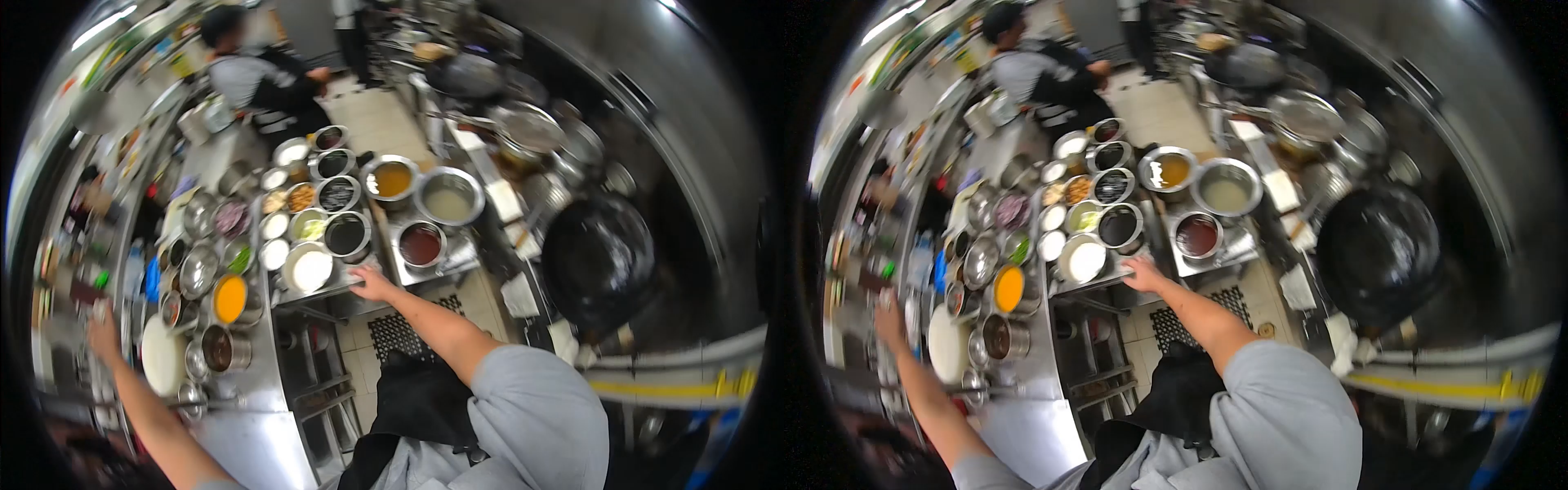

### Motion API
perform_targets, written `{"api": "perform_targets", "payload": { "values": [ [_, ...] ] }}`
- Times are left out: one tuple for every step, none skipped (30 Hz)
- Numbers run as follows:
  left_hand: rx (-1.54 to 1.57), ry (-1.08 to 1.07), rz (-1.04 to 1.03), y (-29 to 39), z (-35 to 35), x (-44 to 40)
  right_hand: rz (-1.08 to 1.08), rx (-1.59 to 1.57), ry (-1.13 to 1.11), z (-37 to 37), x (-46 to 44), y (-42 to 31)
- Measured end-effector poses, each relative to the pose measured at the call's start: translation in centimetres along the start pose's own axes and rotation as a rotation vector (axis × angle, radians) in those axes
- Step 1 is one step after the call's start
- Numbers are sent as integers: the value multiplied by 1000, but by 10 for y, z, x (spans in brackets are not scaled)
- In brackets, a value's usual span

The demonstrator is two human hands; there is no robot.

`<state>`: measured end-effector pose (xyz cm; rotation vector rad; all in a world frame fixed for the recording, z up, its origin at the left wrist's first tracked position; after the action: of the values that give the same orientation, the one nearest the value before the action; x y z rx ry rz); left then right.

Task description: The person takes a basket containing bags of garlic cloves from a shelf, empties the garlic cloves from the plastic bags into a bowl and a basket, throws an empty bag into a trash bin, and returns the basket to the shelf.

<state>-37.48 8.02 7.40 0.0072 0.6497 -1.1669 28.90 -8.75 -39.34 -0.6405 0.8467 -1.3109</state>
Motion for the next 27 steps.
{"api": "perform_targets", "payload": {
  "values": [
    [-1,-7,-11,-4,-4,-1,-57,-172,135,17,5,-6],
    [7,-14,-6,-7,-4,-3,-59,-169,306,28,13,1],
    [9,-8,16,-7,-5,-2,-106,-270,407,41,27,9],
    [5,-4,37,-3,-2,1,-226,-312,397,49,44,31],
    [47,69,121,-17,-21,-12,-338,-362,379,53,65,59],
    [46,105,159,-5,-6,-1,-504,-807,406,47,87,97],
    [44,141,204,2,10,14,-573,-1027,412,54,123,137],
    [39,149,179,7,16,16,-892,-1068,417,68,149,169],
    [114,220,157,5,18,20,-915,-1028,603,100,181,160],
    [188,290,137,1,23,25,-921,-1217,805,111,201,199],
    [178,297,122,-3,24,26,-923,-1381,1009,142,219,192],
    [232,422,88,-5,27,29,-870,-1366,1102,164,229,206],
    [288,545,52,-1,31,30,-818,-1345,1195,182,235,220],
    [226,631,-23,5,36,44,-788,-1306,1224,201,236,224],
    [266,751,-185,29,49,71,-753,-1265,1259,223,237,225],
    [310,873,-350,57,57,102,-666,-1299,1257,239,235,230],
    [374,947,-375,89,48,139,-594,-1326,1303,252,230,234],
    [572,764,-522,117,35,171,-596,-1284,1338,263,225,233],
    [783,738,-544,169,30,229,-598,-1238,1369,274,217,231],
    [868,578,-552,214,23,283,-670,-1224,1412,278,211,223],
    [1040,390,-691,258,9,337,-735,-1136,1428,281,205,225],
    [857,298,-877,287,-2,385,-766,-1049,1421,285,200,216],
    [1012,216,-821,323,-1,439,-786,-959,1412,294,193,208],
    [1254,63,-817,346,-6,476,-831,-955,1465,305,184,208],
    [1337,-97,-769,361,-34,510,-848,-991,1439,322,176,204],
    [1507,-369,-741,373,-100,538,-744,-1057,1448,346,163,198],
    [1353,-782,-586,374,-114,554,-651,-1129,1445,365,156,191]
  ]
}}
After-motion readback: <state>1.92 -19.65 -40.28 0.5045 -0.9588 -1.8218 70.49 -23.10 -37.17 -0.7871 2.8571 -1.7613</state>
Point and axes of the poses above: each hand's wrist, its own x-axis away from the middle knuckle, its own z-axis out of the back of the hand, y = z × x, the point moved 3 cm from there along -x, towards the middle knuckle, and after that the axes turned 6 degrees about -y, right-handed, at the moved point
